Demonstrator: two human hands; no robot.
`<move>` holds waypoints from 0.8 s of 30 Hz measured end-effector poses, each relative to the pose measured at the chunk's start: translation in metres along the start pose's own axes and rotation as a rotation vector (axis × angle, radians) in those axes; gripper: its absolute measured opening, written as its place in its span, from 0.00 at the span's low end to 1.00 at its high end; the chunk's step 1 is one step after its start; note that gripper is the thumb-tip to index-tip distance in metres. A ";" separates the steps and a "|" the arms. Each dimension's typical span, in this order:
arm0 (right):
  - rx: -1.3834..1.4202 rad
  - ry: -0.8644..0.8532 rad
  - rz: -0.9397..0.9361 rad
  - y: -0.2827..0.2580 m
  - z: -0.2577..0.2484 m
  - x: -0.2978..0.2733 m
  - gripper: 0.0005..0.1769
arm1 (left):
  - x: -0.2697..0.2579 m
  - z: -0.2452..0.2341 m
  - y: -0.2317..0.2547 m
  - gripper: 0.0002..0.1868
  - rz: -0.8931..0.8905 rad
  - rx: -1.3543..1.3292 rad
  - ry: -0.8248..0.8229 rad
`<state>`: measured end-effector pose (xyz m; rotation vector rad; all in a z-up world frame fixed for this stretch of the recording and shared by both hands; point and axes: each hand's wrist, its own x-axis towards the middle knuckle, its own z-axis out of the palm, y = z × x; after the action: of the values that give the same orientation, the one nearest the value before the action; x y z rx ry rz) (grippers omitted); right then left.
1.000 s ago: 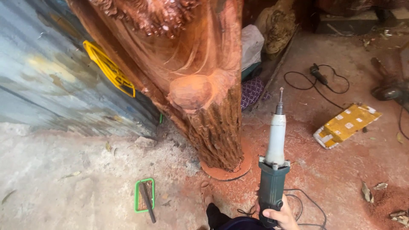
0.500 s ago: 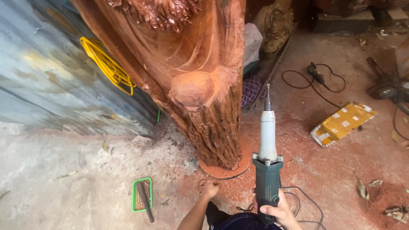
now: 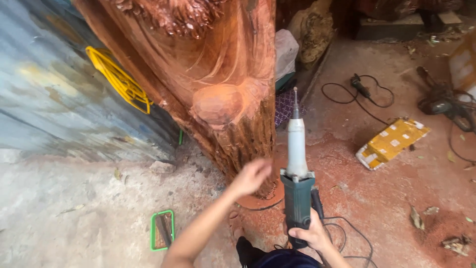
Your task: Using a power rotary tool to carve and refine details on a large wooden sculpture
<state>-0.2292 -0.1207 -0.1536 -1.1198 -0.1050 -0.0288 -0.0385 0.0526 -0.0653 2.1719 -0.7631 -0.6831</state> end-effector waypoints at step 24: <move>-0.075 0.084 0.097 0.024 0.034 0.030 0.27 | 0.057 -0.048 0.039 0.27 0.154 -0.455 0.340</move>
<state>-0.2001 -0.0789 -0.1580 -1.1954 0.0261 0.0071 0.0198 0.0129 -0.0201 1.7300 -0.5261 -0.3510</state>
